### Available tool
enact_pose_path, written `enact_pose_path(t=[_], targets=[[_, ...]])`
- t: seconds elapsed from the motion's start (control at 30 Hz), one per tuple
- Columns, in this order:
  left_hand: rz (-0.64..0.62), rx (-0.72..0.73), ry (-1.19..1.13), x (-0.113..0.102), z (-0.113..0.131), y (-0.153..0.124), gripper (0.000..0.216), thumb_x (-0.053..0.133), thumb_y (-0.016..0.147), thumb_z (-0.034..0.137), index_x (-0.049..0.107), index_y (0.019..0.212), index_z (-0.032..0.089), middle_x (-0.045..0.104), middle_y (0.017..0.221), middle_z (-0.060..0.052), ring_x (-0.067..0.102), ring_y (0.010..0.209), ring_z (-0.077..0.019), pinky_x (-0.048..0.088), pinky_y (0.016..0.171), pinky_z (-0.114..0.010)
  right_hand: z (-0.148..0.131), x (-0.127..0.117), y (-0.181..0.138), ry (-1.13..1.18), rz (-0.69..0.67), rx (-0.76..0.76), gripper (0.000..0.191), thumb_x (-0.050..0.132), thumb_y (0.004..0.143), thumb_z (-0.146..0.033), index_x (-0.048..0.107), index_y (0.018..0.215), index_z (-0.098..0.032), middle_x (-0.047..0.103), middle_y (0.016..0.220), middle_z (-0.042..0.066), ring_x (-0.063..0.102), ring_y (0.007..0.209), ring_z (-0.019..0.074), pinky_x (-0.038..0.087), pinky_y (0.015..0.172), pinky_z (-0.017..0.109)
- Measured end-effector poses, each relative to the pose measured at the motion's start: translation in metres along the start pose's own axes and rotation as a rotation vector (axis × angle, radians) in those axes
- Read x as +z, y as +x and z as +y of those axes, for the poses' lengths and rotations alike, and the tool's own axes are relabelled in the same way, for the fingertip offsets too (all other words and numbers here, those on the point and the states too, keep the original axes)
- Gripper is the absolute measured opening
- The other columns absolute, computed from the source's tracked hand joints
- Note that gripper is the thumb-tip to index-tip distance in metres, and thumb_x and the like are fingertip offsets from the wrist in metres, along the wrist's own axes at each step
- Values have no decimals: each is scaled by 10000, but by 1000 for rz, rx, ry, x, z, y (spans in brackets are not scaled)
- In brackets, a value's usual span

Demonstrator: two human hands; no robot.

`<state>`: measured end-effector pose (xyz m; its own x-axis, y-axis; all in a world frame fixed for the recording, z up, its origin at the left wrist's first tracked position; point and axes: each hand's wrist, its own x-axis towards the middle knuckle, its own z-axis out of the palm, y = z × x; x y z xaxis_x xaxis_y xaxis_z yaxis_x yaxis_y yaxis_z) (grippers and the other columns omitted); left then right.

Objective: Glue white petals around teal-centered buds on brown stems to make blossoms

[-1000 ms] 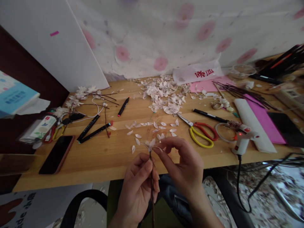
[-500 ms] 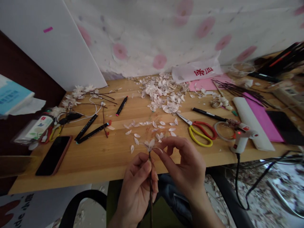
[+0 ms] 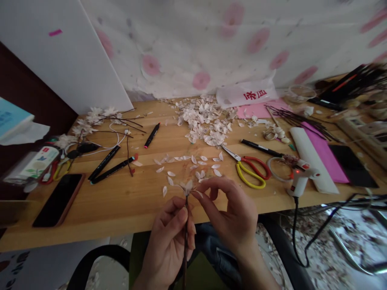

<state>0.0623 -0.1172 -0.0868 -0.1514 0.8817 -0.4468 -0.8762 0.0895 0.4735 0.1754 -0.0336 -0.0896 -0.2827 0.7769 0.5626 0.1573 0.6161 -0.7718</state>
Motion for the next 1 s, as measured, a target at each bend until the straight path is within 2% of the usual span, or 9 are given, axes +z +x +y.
enact_pose_path(t=[0.2,0.27,0.33,0.43,0.57,0.7,0.8,0.9,1.0], targets=[[-10,34,30,0,3,3,215,983,713,303,813,814,219,746,571,45,648,414,-50,505,426,-71,-5,-4,-6,79,151,159,228,724,912,-78,600,979,-257,569,872,-47,549,796,121,464,734,268],[-35,51,66,-1,2,6,210,971,728,321,802,800,219,745,567,43,641,401,-59,473,388,-78,-6,-7,-7,125,97,253,175,717,933,-127,600,924,-257,559,828,-51,534,756,117,450,686,253],[-65,103,130,-4,1,9,204,954,749,348,801,801,223,747,561,37,645,405,-72,466,383,-91,-5,-9,-7,196,-23,377,111,750,928,-208,649,925,-255,556,773,-55,509,685,110,424,620,243],[-89,202,224,-10,-4,11,172,933,778,358,818,807,234,763,589,24,673,467,-80,515,459,-113,-4,-7,-6,387,-180,542,131,825,875,-324,734,931,-249,517,699,-56,469,627,113,385,557,244],[-21,262,376,-11,-9,5,168,922,790,372,831,782,230,786,652,-6,699,567,-113,573,581,-172,-2,-5,-7,642,-243,652,188,891,819,-393,775,841,-247,521,704,-39,462,607,111,366,537,245],[69,324,503,-10,-12,0,283,924,737,505,827,712,241,779,646,-10,686,568,-141,567,578,-209,0,-8,-8,724,-271,635,270,927,774,-421,755,708,-223,513,681,-34,467,589,103,343,516,238],[84,505,735,-19,-9,2,192,928,742,450,845,735,277,818,723,-2,739,654,-162,586,655,-206,2,-11,-7,677,-227,519,294,940,767,-377,722,653,-215,497,648,-42,451,596,98,343,527,225],[-25,696,968,-28,-2,7,111,904,779,269,869,860,337,842,778,27,763,670,-154,580,647,-180,2,-13,-5,622,-240,436,293,915,804,-355,710,649,-213,492,637,-46,450,603,95,342,534,216],[-168,777,1059,-24,6,11,127,809,873,235,862,865,350,809,697,43,725,575,-137,553,577,-184,-1,-15,-2,579,-263,394,340,900,820,-368,683,617,-201,464,624,-52,433,580,90,328,524,224]])
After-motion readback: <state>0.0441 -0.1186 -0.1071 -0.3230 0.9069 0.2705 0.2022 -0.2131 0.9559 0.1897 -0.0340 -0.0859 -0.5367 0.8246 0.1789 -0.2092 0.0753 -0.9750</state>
